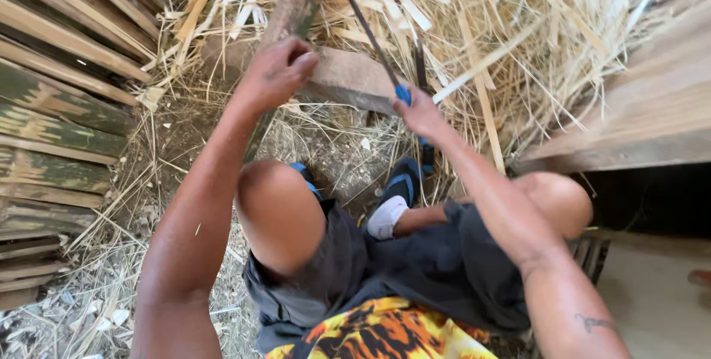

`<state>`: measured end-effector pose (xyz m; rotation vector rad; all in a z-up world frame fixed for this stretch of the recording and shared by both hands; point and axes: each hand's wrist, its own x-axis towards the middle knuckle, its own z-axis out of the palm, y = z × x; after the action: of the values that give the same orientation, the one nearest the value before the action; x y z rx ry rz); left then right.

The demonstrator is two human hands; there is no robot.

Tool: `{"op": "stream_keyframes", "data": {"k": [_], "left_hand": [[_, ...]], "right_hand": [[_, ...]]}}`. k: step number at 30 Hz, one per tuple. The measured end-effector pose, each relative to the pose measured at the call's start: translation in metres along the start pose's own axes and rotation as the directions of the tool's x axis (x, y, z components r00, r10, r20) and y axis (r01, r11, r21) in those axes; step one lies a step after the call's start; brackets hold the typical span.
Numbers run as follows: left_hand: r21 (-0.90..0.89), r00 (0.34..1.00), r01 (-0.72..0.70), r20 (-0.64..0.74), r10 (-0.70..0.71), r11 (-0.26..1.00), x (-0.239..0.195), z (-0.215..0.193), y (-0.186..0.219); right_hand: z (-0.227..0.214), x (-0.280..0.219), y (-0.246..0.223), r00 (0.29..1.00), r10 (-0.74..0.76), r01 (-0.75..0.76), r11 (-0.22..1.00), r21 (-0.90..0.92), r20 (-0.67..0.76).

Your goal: The person sits on the ground and uses a machete to shave the outer layer off a long bamboo pole. They repeatedly strike the bamboo against a wooden block to remove strips of material.

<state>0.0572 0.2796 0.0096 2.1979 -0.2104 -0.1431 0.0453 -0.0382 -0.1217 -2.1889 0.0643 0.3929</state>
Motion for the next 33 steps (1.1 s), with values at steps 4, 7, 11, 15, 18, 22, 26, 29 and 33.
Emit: {"op": "stream_keyframes", "data": {"k": [4, 7, 11, 15, 18, 22, 26, 29, 33], "left_hand": [[0.106, 0.957, 0.291, -0.014, -0.291, 0.951, 0.000, 0.010, -0.105], [0.468, 0.896, 0.421, -0.082, -0.436, 0.777, -0.015, 0.033, -0.157], [0.583, 0.867, 0.460, -0.135, -0.479, 0.670, -0.033, 0.043, -0.195], [0.542, 0.746, 0.582, -0.059, -0.663, 0.606, -0.029, 0.031, -0.203], [0.564, 0.745, 0.570, -0.050, -0.665, 0.597, -0.042, 0.030, -0.197], [0.563, 0.819, 0.520, -0.115, -0.561, 0.643, -0.090, 0.034, -0.191], [0.558, 0.741, 0.604, -0.130, -0.659, 0.569, -0.172, 0.021, -0.178], [0.560, 0.698, 0.656, -0.196, -0.688, 0.506, -0.227, 0.006, -0.168], [0.493, 0.687, 0.701, -0.273, -0.674, 0.515, -0.243, 0.014, -0.165]], "right_hand": [[0.046, 0.014, 0.002, 1.000, 0.021, -0.021, 1.000, 0.013, 0.017], [0.076, 0.026, 0.013, 0.977, -0.211, 0.210, 0.977, -0.037, -0.036], [0.108, 0.030, 0.024, 0.997, -0.065, 0.069, 0.986, -0.150, 0.033], [0.114, 0.029, 0.026, 0.999, -0.011, 0.015, 0.989, -0.146, 0.031], [0.112, 0.029, 0.021, 1.000, 0.015, -0.011, 0.979, -0.202, 0.022], [0.097, 0.029, 0.019, 1.000, -0.008, 0.007, 0.987, -0.162, -0.003], [0.097, 0.038, 0.018, 0.988, -0.146, 0.134, 0.971, -0.200, -0.046], [0.104, 0.043, 0.007, 0.980, -0.201, 0.190, 0.930, -0.315, 0.000], [0.122, 0.037, -0.030, 0.941, -0.315, 0.338, 0.874, -0.350, 0.121]]}}
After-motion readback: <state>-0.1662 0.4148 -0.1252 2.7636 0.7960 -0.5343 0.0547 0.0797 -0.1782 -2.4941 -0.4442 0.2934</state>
